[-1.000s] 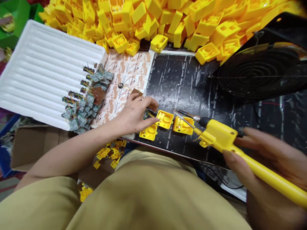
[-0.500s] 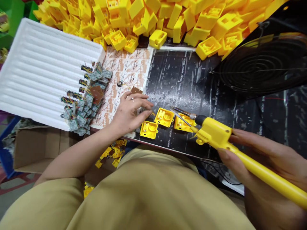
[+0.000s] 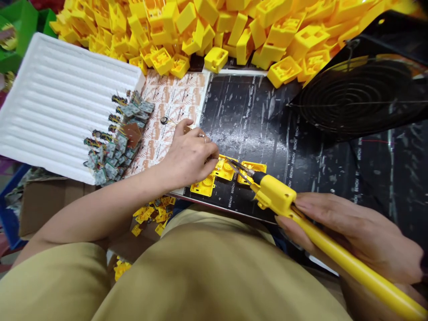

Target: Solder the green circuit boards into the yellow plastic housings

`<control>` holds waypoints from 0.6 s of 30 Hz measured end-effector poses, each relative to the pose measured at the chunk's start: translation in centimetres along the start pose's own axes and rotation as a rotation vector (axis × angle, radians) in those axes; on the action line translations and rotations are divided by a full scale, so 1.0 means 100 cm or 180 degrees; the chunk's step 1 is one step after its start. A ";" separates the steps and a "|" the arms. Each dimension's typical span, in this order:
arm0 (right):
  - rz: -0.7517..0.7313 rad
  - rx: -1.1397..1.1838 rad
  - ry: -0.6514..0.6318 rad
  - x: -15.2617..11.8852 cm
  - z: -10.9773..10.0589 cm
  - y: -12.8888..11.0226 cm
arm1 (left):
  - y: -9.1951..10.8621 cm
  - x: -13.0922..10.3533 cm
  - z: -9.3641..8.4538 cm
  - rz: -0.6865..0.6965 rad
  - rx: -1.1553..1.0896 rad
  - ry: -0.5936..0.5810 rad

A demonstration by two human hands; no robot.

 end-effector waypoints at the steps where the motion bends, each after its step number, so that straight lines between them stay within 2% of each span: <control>1: -0.0080 -0.0009 -0.0110 0.000 0.000 0.004 | 0.001 0.001 0.000 0.0049 0.0081 -0.0002; 3: -0.0155 -0.0051 -0.0248 0.003 0.001 0.008 | 0.003 0.002 -0.002 0.0103 0.0218 -0.0041; 7: -0.0761 -0.0142 -0.0416 0.020 0.004 0.002 | 0.008 0.009 -0.005 0.0178 0.0389 -0.0265; 9: -0.0914 -0.0223 -0.0457 0.026 0.004 -0.001 | 0.010 0.012 -0.006 0.0214 0.0486 -0.0433; 13: -0.0638 -0.0351 -0.0629 0.024 -0.005 -0.003 | 0.012 0.015 -0.007 0.0261 0.0654 -0.0588; 15: -0.0480 -0.0452 -0.0523 0.018 -0.012 -0.002 | 0.011 0.016 -0.007 0.0285 0.0666 -0.0534; 18: 0.0028 -0.0543 -0.0261 0.008 -0.021 0.007 | 0.011 0.015 -0.007 0.0303 0.0610 -0.0473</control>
Point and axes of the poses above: each hand's wrist, its own x-axis towards the middle knuckle, its own z-axis out of the palm, y = z × x, the point moved 2 cm from there along x, towards the middle knuckle, and after that the axes turned 8 degrees about -z, right-handed, at the moved point
